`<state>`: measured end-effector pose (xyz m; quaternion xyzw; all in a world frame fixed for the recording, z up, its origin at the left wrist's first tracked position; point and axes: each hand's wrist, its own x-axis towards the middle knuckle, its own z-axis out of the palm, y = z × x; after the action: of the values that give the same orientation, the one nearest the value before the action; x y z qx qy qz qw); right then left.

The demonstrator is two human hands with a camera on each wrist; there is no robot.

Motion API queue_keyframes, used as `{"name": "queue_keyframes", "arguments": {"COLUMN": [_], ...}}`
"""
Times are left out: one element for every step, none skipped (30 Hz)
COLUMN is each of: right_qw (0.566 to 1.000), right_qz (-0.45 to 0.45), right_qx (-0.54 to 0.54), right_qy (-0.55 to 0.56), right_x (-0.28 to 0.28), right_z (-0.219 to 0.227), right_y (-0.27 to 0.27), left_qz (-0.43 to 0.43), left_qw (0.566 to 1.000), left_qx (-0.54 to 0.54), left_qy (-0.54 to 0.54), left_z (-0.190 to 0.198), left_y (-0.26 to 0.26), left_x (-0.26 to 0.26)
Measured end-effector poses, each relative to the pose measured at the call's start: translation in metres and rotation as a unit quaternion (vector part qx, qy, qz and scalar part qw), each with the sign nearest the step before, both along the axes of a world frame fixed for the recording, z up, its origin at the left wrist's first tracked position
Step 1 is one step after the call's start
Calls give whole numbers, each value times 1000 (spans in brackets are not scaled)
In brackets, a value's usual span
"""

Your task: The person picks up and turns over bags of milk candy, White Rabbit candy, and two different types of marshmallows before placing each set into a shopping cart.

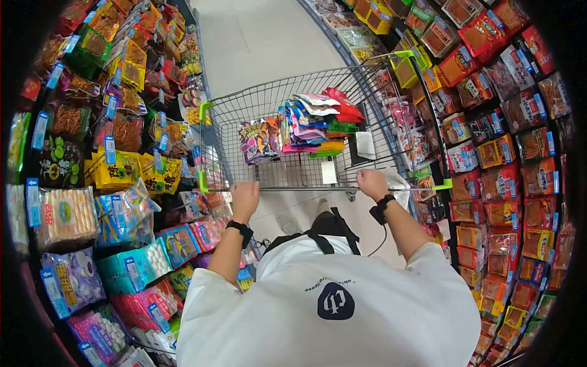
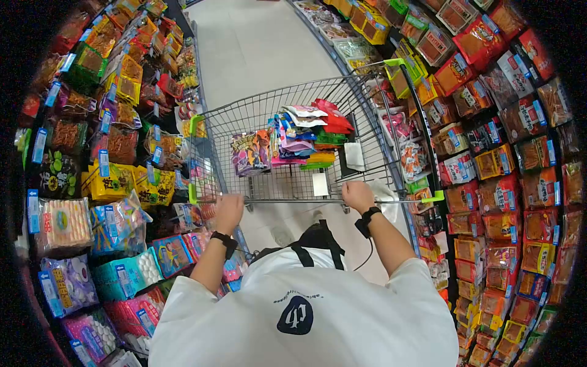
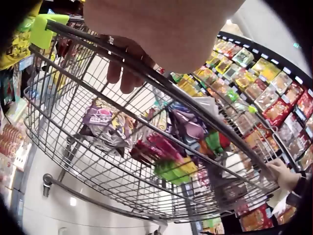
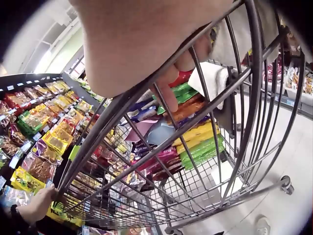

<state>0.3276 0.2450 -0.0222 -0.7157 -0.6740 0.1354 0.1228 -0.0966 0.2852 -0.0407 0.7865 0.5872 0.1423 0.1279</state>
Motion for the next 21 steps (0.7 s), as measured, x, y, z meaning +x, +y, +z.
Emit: {"name": "queue_keyframes", "arguments": {"right_qw": [1000,1000,1000,999,999,999,998,997,997,995,993,991,990,983,982,977,968,948,934,916,897], "right_qz": [3,9,16,23,28,40,53,65,74,78,80,88,92,126,121,132,178,235,275,318,328], "right_qx": [0,-6,-14,-33,-30,-31,-33,-42,-36,-60,-83,-99,-111,-134,-143,-170,-180,-212,-226,-242,-288], "right_qy": [3,-11,-24,-11,-12,-13,-13,-10,-10,-12,-15,-11,5,-8,-2,-2,-1,-41,-35,-38,-61], "right_x": [1,-2,-4,-4,-3,-2,-2,1,1,1,0,1,3,5,4,5,8,12,7,0,-17], "right_z": [3,5,6,3,1,-1,-3,-5,-5,-5,-5,-9,-12,-17,-11,-11,-17,-26,-14,-5,12], "right_y": [6,17,27,37,45,54,62,66,73,79,85,90,93,96,99,104,110,122,130,141,153], "left_qz": [3,-1,-5,-1,5,15,25,18,12,20,16,13,22,23,31,64,96,93,91,123,142], "left_qw": [1000,999,995,995,997,999,998,999,999,999,999,999,999,997,993,990,988,989,989,986,985], "left_qx": [0,50,98,102,72,43,46,33,28,33,9,-17,-13,-61,-107,-125,-118,-113,-108,-102,-38], "left_qy": [3,13,24,25,21,17,17,26,32,35,40,44,45,36,27,-21,-20,-36,-52,-49,-86], "left_z": [-5,-21,-29,-36,-39,-41,-43,-44,-46,-47,-50,-51,-53,-53,-52,-51,-45,-36,-26,-17,-6], "left_y": [2,9,17,26,34,41,47,50,57,63,68,71,74,79,83,83,80,76,70,62,51], "left_x": [1,-2,-4,-8,-9,-9,-11,-12,-15,-17,-19,-19,-19,-19,-20,-18,-15,-10,-7,-4,0]}}
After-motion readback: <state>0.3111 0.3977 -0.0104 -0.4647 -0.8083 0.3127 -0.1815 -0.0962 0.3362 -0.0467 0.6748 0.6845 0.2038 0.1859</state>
